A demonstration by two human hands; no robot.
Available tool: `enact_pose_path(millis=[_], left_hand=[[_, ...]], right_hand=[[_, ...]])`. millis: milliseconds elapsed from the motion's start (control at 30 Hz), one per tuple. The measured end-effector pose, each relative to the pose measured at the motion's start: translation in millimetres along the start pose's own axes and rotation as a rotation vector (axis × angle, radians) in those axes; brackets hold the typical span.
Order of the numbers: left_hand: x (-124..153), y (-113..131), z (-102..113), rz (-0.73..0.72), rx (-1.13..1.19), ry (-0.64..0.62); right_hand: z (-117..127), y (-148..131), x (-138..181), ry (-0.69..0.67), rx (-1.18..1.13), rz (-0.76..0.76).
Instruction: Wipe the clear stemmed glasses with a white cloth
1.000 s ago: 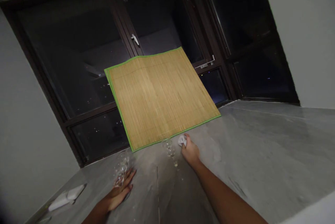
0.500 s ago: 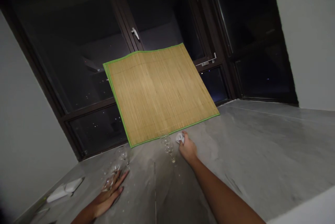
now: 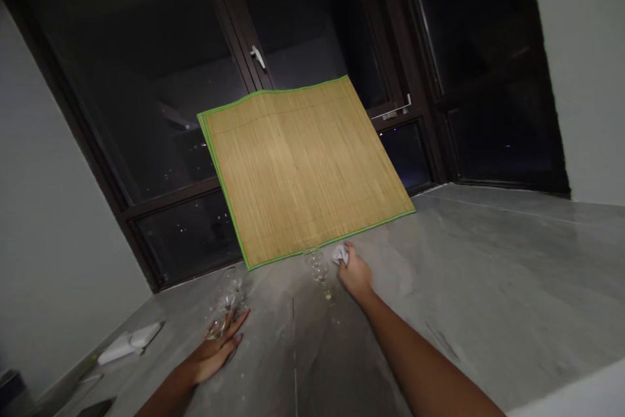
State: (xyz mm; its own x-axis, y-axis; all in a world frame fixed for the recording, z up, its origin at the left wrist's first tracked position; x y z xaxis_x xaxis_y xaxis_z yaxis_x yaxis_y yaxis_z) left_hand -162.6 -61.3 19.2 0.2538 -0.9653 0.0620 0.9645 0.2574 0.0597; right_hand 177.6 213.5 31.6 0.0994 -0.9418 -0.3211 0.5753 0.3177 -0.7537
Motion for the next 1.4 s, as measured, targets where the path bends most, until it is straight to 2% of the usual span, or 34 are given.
enact_pose_path(millis=[367,600,1100,1400], left_hand=[[33.5,-3.0,-2.1,-0.031,-0.017,-0.007],[31.3,-4.2,-2.6,-0.026,-0.008,-0.019],[34.5,-7.1,-2.6,-0.039,-0.012,0.076],[27.6,-5.9,0.2,-0.010,-0.009,0.039]], right_hand=[[-0.5,-1.0,-0.4,0.009,-0.019,0.015],[-2.0,0.4,-1.0,0.009,-0.010,0.023],[-0.7,-1.1,-0.9,-0.003,-0.022,0.002],[-1.4,-1.1,-1.3,0.005,-0.022,0.008]])
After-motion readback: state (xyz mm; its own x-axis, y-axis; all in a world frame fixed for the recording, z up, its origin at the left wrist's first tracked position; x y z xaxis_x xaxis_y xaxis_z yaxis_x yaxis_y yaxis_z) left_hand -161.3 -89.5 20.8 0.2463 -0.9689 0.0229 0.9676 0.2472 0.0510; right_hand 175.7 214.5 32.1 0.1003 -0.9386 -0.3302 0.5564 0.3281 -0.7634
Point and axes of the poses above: each hand's wrist, its own x-axis away from the middle knuckle, its own z-axis out of the back of the hand, y = z × x, the point moved 6 cm from there along -x, towards the middle knuckle, and after that the axes turned 4 degrees about -z, right-handed, at the moved point
